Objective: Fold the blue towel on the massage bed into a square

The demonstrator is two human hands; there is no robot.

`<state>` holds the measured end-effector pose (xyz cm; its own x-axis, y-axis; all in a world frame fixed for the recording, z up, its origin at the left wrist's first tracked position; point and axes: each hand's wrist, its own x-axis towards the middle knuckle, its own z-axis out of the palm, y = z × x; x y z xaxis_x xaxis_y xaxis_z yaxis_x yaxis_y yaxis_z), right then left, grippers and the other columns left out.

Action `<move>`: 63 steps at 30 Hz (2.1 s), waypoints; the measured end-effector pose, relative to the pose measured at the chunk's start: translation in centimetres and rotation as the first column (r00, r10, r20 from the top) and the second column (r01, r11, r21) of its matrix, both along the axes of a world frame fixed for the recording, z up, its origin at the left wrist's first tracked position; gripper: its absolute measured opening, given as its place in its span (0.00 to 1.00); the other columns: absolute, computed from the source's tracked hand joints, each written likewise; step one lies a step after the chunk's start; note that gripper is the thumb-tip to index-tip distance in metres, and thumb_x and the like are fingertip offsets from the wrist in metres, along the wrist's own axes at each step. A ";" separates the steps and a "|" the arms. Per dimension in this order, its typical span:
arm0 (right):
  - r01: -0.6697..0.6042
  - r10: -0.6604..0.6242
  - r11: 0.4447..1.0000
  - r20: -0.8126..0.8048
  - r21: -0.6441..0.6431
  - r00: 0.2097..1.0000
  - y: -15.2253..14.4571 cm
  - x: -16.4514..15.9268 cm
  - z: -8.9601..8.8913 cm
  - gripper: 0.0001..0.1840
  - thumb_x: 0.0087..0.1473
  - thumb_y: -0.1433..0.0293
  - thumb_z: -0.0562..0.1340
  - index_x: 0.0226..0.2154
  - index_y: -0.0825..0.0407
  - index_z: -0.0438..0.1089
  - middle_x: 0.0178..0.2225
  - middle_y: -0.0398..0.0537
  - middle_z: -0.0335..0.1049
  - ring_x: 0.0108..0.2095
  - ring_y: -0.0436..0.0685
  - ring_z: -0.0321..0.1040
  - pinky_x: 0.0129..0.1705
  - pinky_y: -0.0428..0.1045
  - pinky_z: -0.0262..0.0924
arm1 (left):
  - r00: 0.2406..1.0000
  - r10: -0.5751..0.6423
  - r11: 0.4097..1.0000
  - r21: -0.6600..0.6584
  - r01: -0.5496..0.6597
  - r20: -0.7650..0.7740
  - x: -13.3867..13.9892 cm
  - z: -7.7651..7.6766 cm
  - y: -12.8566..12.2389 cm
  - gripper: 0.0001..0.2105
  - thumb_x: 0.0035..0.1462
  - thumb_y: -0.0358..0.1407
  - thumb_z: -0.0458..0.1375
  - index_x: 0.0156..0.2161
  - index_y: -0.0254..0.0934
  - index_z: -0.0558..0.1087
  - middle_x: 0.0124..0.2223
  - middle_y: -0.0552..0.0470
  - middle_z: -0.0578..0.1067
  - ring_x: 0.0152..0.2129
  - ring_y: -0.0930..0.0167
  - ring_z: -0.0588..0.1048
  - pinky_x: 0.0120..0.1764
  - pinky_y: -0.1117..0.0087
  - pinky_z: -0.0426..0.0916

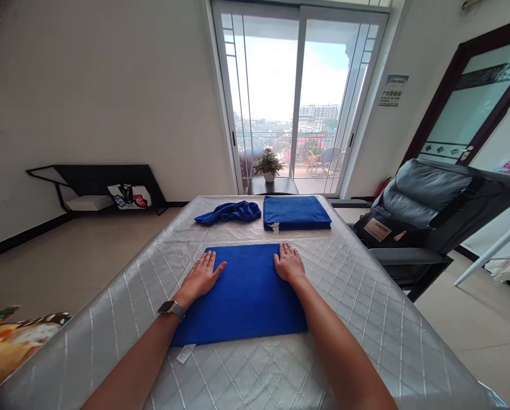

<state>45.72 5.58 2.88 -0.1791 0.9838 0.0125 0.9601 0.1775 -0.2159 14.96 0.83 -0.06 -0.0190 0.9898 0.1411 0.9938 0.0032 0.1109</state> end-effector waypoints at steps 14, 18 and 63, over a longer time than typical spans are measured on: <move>-0.008 0.009 1.000 -0.030 0.004 1.000 -0.3 0.2 0.2 0.36 0.67 0.60 0.42 0.71 0.62 0.44 0.73 0.53 0.38 0.72 0.56 0.34 0.70 0.54 0.30 | 0.939 -0.323 0.946 0.019 0.323 0.122 14.6 3.0 3.8 0.34 0.70 0.52 0.36 0.68 0.28 0.56 0.70 0.35 0.58 0.68 0.61 0.55 0.67 0.58 0.51; -0.074 0.073 0.997 0.035 0.010 0.997 -0.4 0.5 0.0 0.36 0.65 0.65 0.47 0.71 0.61 0.42 0.73 0.54 0.35 0.72 0.58 0.32 0.70 0.53 0.30 | 0.850 -0.490 0.872 0.118 0.476 0.193 20.0 2.5 5.1 0.30 0.72 0.47 0.34 0.67 0.31 0.59 0.69 0.37 0.60 0.67 0.63 0.57 0.66 0.56 0.55; -0.005 0.004 1.000 0.093 0.017 0.996 0.1 -0.1 0.3 0.36 0.68 0.60 0.41 0.71 0.62 0.43 0.73 0.53 0.38 0.72 0.56 0.34 0.70 0.53 0.30 | 0.999 -0.029 0.999 -0.023 0.030 0.043 0.6 1.7 3.2 0.39 0.67 0.56 0.32 0.70 0.28 0.52 0.72 0.40 0.53 0.70 0.61 0.50 0.69 0.57 0.43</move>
